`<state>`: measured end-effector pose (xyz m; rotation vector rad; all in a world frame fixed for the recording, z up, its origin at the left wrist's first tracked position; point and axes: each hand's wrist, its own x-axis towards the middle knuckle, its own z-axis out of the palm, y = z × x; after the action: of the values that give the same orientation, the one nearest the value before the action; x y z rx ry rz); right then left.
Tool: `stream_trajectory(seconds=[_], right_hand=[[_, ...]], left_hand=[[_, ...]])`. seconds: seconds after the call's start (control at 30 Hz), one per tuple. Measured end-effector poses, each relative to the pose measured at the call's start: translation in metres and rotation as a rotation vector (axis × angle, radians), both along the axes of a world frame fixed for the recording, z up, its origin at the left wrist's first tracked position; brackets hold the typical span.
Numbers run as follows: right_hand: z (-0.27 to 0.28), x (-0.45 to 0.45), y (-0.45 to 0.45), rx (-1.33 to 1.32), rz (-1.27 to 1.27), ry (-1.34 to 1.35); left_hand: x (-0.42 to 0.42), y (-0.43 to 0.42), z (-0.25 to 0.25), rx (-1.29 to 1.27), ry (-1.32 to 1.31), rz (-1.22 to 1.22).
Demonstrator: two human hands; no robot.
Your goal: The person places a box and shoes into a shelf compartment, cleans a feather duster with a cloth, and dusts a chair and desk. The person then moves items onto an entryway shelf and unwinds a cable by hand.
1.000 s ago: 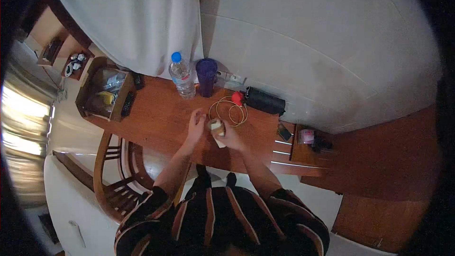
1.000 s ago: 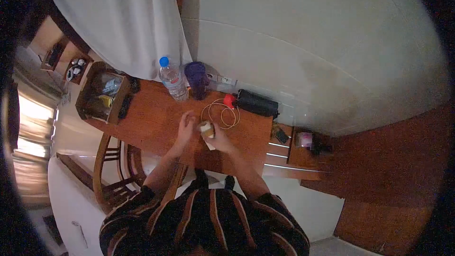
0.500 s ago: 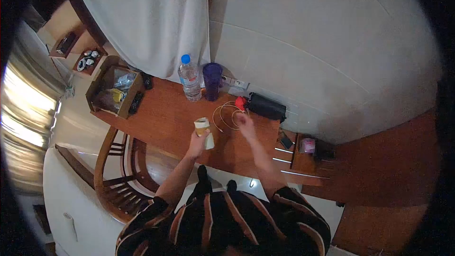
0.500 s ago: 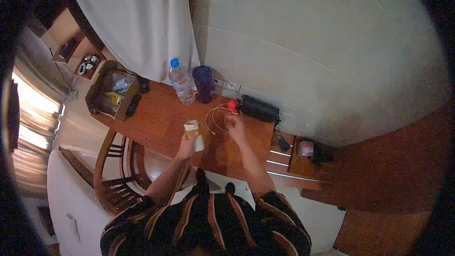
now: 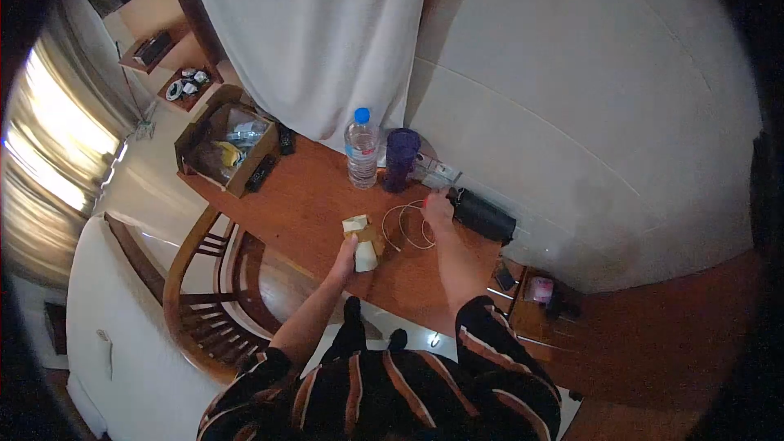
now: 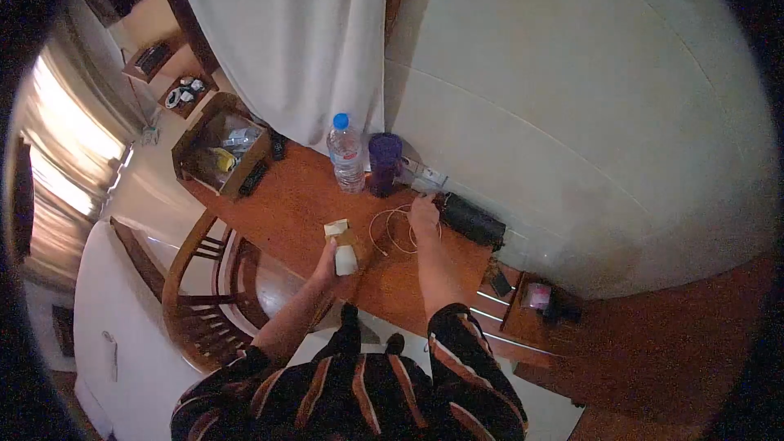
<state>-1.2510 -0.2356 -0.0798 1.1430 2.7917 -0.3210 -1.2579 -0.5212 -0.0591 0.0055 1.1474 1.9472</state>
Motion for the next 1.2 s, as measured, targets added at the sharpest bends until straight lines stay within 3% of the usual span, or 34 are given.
stream_trajectory(seconds=[0.1, 0.17, 0.2, 0.27, 0.3, 0.37, 0.47, 0.53, 0.6, 0.7, 0.87, 0.93, 1.03, 1.13, 1.2], right_hand=[[0.053, 0.019, -0.021, -0.059, 0.048, 0.113], [0.065, 0.033, -0.025, -0.124, 0.138, 0.545], [0.068, 0.043, -0.028, -0.116, 0.133, 0.547], [0.074, 0.067, -0.042, -1.118, -0.09, 1.115], [0.086, 0.08, -0.051, -1.101, -0.098, 1.127], [0.116, 0.104, -0.071, -1.679, -0.099, 1.396], [0.128, 0.128, -0.078, -1.823, -0.034, 1.528], [0.141, 0.14, -0.09, -1.806, -0.009, 1.593], [0.156, 0.163, -0.105, -1.502, -0.012, 1.765], [0.179, 0.213, -0.118, -1.428, -0.071, 1.938], [0.181, 0.312, -0.139, -1.221, -0.229, 2.291], [0.195, 0.362, -0.159, -1.194, -0.432, 2.427], [0.189, 0.45, -0.178, -0.965, -0.528, 2.593], [0.193, 0.559, -0.196, -0.775, -0.492, 2.803], [0.189, 0.621, -0.204, -0.602, -0.561, 2.848]], left_hand=[[-0.008, 0.0, -0.001, 0.08, 0.031, -0.042], [-0.004, 0.004, 0.01, 0.132, 0.038, -0.027], [0.0, 0.007, 0.019, 0.18, 0.039, -0.011], [0.01, 0.012, 0.027, 0.298, 0.01, -0.054], [0.017, 0.017, 0.033, 0.414, -0.02, -0.092], [0.034, 0.035, 0.049, 0.408, -0.056, -0.048], [0.065, 0.054, 0.071, 0.42, -0.067, 0.009], [0.084, 0.066, 0.084, 0.449, -0.035, -0.002], [0.114, 0.077, 0.096, 0.475, -0.061, 0.099], [0.154, 0.085, 0.118, 0.596, -0.137, 0.047], [0.224, 0.083, 0.128, 0.67, -0.075, -0.41], [0.262, 0.088, 0.129, 0.704, -0.098, -0.586], [0.347, 0.101, 0.116, 0.385, -0.259, -0.67], [0.447, 0.103, 0.134, 0.575, -0.338, -0.976], [0.505, 0.106, 0.14, 0.564, -0.322, -1.072]])
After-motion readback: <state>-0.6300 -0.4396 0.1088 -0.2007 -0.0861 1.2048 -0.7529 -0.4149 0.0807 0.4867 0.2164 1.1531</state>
